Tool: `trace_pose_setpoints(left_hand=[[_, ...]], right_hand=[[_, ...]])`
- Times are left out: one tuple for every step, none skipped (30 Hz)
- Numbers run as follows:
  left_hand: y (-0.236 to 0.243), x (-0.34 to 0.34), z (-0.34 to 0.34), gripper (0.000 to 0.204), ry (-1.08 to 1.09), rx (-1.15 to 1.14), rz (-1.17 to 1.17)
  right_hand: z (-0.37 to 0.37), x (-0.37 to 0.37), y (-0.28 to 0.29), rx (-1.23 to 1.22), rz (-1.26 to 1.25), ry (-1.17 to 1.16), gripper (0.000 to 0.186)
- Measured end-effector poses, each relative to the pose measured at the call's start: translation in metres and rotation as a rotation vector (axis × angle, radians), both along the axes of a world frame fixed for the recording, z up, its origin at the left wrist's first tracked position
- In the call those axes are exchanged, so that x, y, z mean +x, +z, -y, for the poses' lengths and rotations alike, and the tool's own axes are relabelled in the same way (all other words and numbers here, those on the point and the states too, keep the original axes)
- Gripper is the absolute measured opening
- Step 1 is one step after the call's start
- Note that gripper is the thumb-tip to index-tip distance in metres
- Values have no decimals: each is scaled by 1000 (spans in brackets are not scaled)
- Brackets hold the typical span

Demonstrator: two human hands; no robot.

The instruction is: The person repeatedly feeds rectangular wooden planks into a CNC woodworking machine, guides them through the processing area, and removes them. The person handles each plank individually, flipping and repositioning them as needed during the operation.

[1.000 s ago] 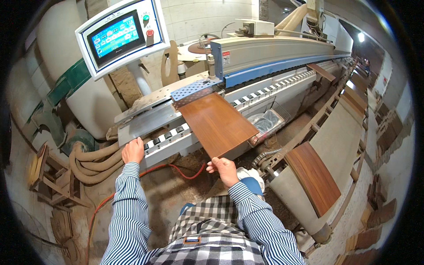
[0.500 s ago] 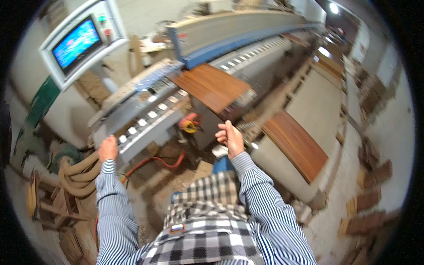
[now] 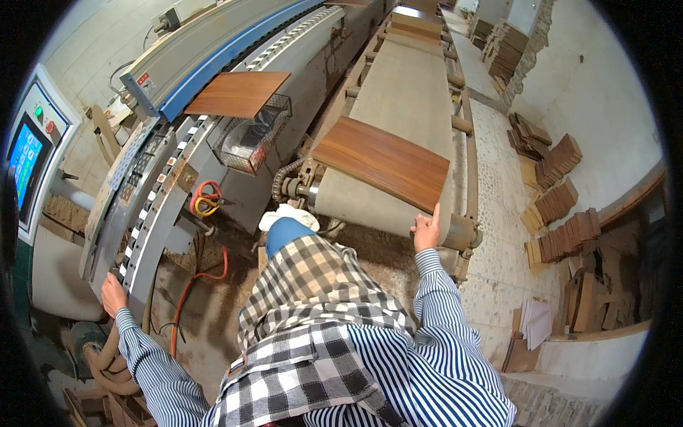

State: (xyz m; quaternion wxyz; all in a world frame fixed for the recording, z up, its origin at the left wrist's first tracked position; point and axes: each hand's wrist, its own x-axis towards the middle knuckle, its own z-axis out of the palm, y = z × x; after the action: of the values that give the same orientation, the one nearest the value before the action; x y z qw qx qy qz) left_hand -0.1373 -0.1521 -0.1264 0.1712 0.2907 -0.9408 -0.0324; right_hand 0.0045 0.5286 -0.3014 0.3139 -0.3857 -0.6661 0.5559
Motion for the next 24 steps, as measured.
trace_pose_setpoints(left_hand=[[2, 0, -4, 50, -3, -8, 6], [4, 0, -8, 50, -2, -13, 8], [5, 0, -8, 50, -5, -11, 2], [5, 0, -9, 50, -8, -8, -4], [4, 0, -8, 50, -11, -7, -10], [2, 0, -5, 50, -10, -13, -4], [-1, -2, 0, 50, -10, -19, 2], [-1, 0, 1, 50, -5, -26, 7], [-1, 1, 2, 50, 1, -19, 5], [0, 2, 2, 50, 8, -13, 3], [1, 1, 0, 50, 14, -3, -3], [2, 1, -1, 50, 18, -1, 4], [3, 2, -3, 50, 24, 0, 11], [4, 2, -4, 50, 37, 3, 13], [5, 2, -4, 50, 41, 6, 9], [6, 2, -5, 49, 27, -9, -12], [5, 3, -3, 49, 42, -15, -2], [5, 2, -1, 49, 54, -18, 6], [5, 4, 0, 49, 55, -21, -5], [5, 3, -1, 48, 52, -21, -18], [7, 2, -4, 47, 43, -28, -11], [7, 2, -5, 48, 48, -16, -14], [0, 3, 4, 48, 27, -17, -25], [-1, 5, 5, 49, 42, -12, -16]], right_hand=[[1, 0, 2, -41, -4, 18, 61], [0, 0, -1, 14, 27, 9, 59], [-2, 1, -9, 70, 58, 1, 56], [-2, 2, -13, 125, 89, -6, 54], [8, 2, -10, 149, 53, -7, 45], [11, 1, -20, 68, -32, 30, 36], [15, 0, -21, -25, -41, 25, 33], [22, -3, -15, -118, -50, 24, 31], [21, -8, -12, -262, -76, 26, 31], [19, -17, -9, -407, -99, 30, 31], [17, -27, -6, -548, -126, 33, 31], [18, -35, -2, -650, -158, 80, 32], [20, -43, 2, -753, -189, 130, 33], [22, -53, 6, -855, -219, 188, 35], [17, -63, -3, -932, -279, 216, 34], [16, -66, -5, -951, -299, 197, 31], [19, -70, -5, -971, -313, 188, 28], [22, -73, -5, -990, -329, 178, 25], [26, -71, -7, -991, -327, 211, 23], [27, -68, -10, -1024, -321, 288, 23], [26, -62, -13, -1072, -372, 412, 25], [31, -57, -9, -1113, -395, 463, 27], [39, -51, 2, -1112, -444, 484, 28], [47, -44, 16, -1110, -474, 526, 29]])
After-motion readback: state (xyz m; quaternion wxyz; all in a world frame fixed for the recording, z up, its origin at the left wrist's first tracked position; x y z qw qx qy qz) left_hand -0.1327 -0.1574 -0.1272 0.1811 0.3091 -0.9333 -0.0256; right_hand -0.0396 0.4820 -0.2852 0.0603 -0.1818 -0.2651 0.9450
